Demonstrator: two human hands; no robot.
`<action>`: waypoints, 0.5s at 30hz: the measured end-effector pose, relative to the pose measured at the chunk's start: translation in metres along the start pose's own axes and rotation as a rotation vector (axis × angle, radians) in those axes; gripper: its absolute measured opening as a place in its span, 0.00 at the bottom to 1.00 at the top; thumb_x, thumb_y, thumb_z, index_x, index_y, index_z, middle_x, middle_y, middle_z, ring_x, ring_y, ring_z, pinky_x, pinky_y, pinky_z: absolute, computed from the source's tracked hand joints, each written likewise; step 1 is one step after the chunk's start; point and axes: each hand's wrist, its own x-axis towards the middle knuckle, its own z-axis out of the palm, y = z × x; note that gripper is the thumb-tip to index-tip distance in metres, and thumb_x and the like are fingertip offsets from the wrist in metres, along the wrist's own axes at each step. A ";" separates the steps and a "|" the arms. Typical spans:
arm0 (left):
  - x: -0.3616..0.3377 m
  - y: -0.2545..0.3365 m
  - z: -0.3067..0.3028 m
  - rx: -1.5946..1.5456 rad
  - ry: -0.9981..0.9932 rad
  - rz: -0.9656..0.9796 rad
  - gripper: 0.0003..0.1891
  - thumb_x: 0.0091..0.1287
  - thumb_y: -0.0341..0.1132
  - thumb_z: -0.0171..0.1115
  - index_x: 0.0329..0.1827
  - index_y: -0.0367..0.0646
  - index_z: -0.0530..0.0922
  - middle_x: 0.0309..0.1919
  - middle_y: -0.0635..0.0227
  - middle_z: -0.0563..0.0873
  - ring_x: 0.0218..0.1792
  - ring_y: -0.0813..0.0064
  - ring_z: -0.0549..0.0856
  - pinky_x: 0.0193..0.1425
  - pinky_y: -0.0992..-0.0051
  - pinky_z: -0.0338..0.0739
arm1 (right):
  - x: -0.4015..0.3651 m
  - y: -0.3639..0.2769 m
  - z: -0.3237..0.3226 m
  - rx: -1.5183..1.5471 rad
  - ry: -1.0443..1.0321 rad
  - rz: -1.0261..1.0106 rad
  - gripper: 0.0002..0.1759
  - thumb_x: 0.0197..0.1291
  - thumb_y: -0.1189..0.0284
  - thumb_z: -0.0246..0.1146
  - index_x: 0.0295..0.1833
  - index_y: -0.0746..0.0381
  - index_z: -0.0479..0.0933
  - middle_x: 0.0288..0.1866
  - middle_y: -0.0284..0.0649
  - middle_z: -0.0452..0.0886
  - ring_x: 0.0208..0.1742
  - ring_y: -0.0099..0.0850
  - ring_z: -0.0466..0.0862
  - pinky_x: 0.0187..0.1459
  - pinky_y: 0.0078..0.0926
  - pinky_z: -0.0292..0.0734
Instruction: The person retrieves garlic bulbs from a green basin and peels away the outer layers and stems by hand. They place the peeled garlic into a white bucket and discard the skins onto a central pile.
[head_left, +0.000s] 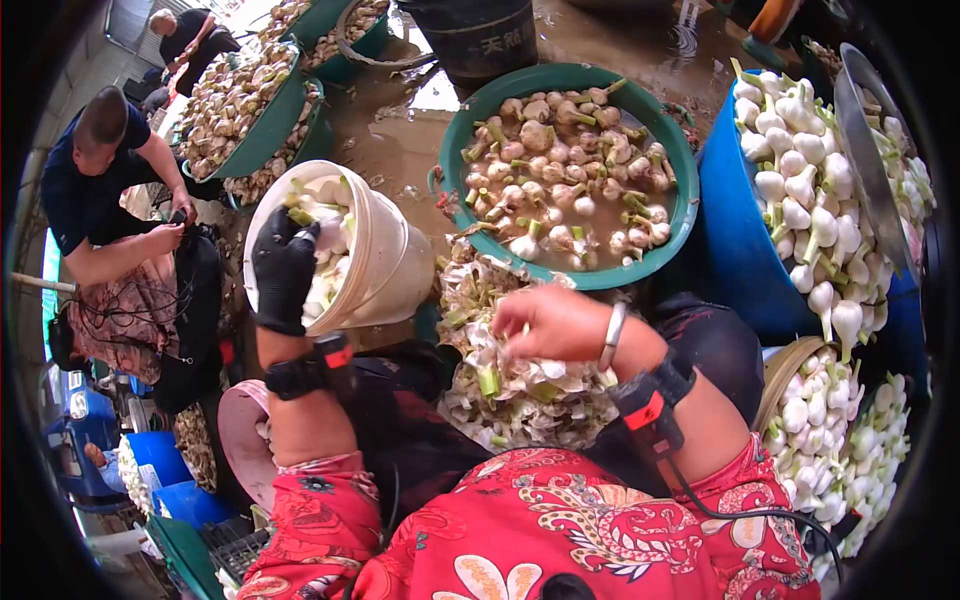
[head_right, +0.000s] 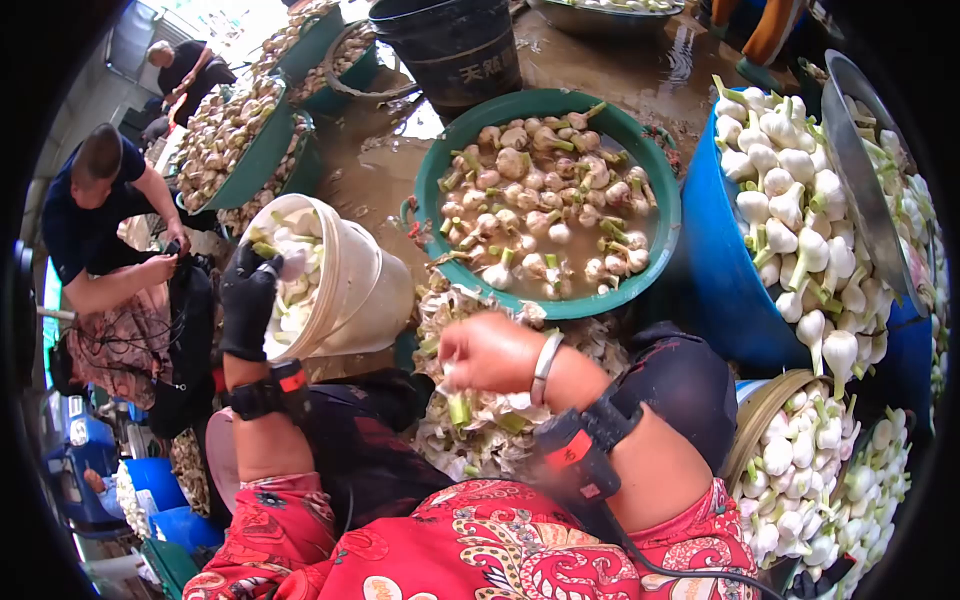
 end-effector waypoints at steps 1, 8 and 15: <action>-0.002 0.003 -0.005 0.129 -0.024 -0.041 0.12 0.62 0.23 0.57 0.49 0.34 0.77 0.37 0.66 0.85 0.39 0.77 0.83 0.43 0.76 0.77 | 0.004 0.001 -0.012 0.041 0.201 -0.025 0.14 0.51 0.73 0.67 0.45 0.60 0.78 0.29 0.40 0.81 0.35 0.23 0.82 0.35 0.22 0.78; -0.073 0.098 0.112 -0.521 -0.803 -0.243 0.32 0.60 0.26 0.61 0.70 0.43 0.64 0.35 0.71 0.81 0.36 0.82 0.78 0.43 0.80 0.74 | -0.002 -0.016 -0.033 0.294 0.545 -0.006 0.20 0.53 0.80 0.63 0.54 0.60 0.76 0.43 0.36 0.77 0.34 0.18 0.78 0.34 0.17 0.76; -0.055 0.051 0.179 0.108 -0.755 -0.168 0.26 0.59 0.36 0.66 0.60 0.38 0.74 0.36 0.55 0.86 0.35 0.69 0.85 0.43 0.72 0.78 | -0.041 -0.005 -0.082 0.204 0.732 0.150 0.04 0.52 0.79 0.57 0.29 0.64 0.78 0.22 0.37 0.80 0.21 0.23 0.78 0.24 0.22 0.73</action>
